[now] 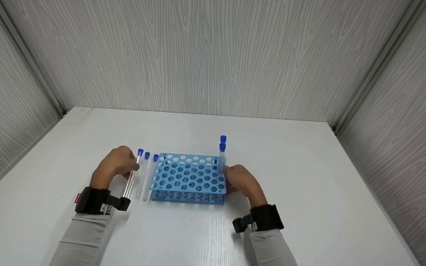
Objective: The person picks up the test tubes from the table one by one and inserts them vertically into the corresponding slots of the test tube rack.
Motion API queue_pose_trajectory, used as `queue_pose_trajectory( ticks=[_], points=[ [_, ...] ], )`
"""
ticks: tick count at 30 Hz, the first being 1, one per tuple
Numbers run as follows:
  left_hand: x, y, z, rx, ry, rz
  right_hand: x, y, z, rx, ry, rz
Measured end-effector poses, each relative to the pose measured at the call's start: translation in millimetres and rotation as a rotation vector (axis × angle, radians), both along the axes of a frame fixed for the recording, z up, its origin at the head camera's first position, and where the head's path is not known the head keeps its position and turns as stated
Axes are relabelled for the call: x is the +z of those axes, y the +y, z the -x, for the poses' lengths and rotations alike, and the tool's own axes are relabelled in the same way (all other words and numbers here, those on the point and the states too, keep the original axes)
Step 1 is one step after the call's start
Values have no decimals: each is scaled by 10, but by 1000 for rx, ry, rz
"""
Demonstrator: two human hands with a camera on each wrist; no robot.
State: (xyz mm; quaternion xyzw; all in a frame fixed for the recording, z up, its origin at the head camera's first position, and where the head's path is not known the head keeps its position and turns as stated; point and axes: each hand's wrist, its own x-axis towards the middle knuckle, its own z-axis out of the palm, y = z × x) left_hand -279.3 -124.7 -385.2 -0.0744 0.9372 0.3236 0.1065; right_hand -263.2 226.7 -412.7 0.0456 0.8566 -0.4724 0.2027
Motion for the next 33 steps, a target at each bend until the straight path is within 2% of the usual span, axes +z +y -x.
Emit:
queue_pose_trajectory(
  ticks=[6,15,21,33],
  points=[
    [52,44,-20,-11,70,4,0,-4,-1,-20,-10,-3],
    [92,111,-8,-14,187,-16,14,-9,-20,-4,-6,10],
    [133,168,-45,-19,270,-21,26,-9,-28,1,-4,8],
    [230,284,-76,13,401,-109,20,-13,-6,-3,-12,-1]
  ],
)
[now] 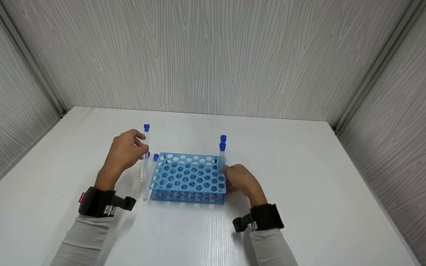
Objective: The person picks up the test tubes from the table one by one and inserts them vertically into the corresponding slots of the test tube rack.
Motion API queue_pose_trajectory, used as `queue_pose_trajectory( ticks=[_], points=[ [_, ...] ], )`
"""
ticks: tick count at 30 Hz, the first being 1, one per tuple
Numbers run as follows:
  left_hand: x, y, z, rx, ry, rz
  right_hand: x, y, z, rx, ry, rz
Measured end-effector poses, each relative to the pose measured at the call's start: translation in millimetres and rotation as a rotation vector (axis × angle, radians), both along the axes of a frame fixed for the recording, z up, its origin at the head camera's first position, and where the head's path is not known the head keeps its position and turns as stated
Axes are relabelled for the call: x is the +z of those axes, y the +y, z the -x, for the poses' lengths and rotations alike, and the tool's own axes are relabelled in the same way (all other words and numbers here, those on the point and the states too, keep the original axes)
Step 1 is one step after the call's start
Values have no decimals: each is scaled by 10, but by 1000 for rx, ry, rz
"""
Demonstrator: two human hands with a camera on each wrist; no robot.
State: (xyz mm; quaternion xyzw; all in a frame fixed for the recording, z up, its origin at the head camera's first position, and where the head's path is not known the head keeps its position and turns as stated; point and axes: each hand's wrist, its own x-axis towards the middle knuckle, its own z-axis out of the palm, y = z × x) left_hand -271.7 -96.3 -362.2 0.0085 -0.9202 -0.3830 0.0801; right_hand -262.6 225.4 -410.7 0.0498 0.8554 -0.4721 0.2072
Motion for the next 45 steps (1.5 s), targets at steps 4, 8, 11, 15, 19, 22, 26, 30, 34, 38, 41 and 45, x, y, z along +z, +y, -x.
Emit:
queue_pose_trajectory(
  ticks=[4,8,11,15,19,22,26,30,34,38,41,45],
  points=[
    [26,26,-12,9,48,-25,-3,-1,2,-4,4,-5],
    [56,59,-32,29,102,-44,-7,7,-8,2,13,-8],
    [80,91,-49,39,135,-61,-6,10,-13,5,18,-12],
    [109,139,-70,45,154,-79,0,14,-9,10,18,-9],
    [128,175,-88,31,177,-93,0,20,-6,15,16,-6],
    [134,190,-94,20,202,-105,-8,19,-4,11,14,-5],
    [137,201,-101,14,231,-123,-11,11,-8,2,14,-5],
    [140,207,-114,5,244,-141,-9,6,-9,-10,8,-11],
    [137,213,-114,-2,246,-147,-11,9,-7,-1,11,-16],
    [128,221,-104,-7,255,-142,-10,15,-4,11,21,-12],
    [121,227,-101,-10,261,-132,-11,16,-2,10,23,-9],
    [114,234,-101,-17,257,-121,-10,16,0,5,23,-9]
  ],
)
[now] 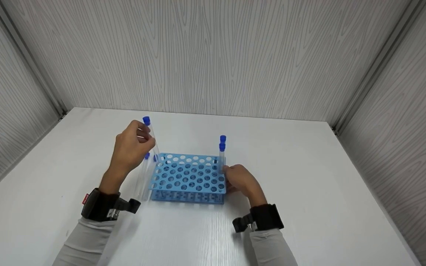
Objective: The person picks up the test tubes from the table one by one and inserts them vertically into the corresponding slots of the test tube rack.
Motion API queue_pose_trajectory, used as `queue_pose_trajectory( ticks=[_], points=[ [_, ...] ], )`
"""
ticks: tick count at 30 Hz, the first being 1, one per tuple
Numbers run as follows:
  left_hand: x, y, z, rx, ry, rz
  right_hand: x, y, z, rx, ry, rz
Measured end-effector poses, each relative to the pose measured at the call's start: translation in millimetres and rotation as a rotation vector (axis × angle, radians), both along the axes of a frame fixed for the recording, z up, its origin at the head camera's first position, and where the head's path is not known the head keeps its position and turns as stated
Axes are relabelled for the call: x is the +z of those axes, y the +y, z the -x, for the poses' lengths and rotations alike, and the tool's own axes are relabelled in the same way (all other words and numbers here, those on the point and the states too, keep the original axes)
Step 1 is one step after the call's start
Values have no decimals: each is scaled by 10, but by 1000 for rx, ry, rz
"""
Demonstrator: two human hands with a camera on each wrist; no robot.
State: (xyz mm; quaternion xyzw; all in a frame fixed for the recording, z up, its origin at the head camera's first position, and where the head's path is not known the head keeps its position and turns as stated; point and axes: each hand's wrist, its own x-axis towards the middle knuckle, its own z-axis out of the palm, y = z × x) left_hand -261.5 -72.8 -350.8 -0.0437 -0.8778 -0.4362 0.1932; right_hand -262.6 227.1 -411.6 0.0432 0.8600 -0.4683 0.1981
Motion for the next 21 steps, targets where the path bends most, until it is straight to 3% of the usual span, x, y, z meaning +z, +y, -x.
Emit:
queue_pose_trajectory(
  ticks=[21],
  points=[
    [-6,-12,-21,-74,-97,63,14,-20,6,-5,-16,3]
  ],
)
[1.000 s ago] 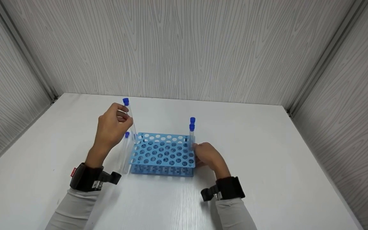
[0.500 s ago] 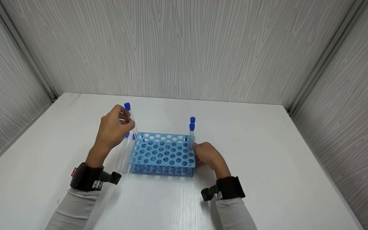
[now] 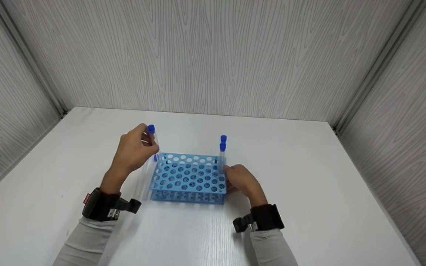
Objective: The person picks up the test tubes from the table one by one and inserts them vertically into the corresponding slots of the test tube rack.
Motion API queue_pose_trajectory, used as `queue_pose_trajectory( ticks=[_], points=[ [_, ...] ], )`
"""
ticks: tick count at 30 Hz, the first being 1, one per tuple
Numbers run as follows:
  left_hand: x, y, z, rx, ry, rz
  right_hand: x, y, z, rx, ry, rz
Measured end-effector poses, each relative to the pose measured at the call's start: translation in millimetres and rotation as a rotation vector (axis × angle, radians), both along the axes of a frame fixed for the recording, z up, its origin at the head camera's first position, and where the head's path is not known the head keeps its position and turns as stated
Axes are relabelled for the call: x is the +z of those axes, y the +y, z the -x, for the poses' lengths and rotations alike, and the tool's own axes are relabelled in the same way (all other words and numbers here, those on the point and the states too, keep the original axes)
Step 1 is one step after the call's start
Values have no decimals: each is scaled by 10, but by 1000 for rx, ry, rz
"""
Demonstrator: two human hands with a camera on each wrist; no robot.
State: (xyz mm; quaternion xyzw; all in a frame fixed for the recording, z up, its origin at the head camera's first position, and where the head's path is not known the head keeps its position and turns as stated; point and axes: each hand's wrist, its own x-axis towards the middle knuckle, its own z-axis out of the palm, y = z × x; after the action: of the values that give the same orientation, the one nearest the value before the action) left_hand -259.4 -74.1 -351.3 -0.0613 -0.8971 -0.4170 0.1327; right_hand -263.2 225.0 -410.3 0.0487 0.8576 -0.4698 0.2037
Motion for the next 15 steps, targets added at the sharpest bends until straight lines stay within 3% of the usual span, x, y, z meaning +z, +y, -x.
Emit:
queue_pose_trajectory(
  ticks=[8,15],
  points=[
    [-22,11,11,-3,-3,33,-9,7,-5,12,15,-6],
    [-33,20,17,5,-68,65,-17,14,-6,8,9,-1]
  ],
)
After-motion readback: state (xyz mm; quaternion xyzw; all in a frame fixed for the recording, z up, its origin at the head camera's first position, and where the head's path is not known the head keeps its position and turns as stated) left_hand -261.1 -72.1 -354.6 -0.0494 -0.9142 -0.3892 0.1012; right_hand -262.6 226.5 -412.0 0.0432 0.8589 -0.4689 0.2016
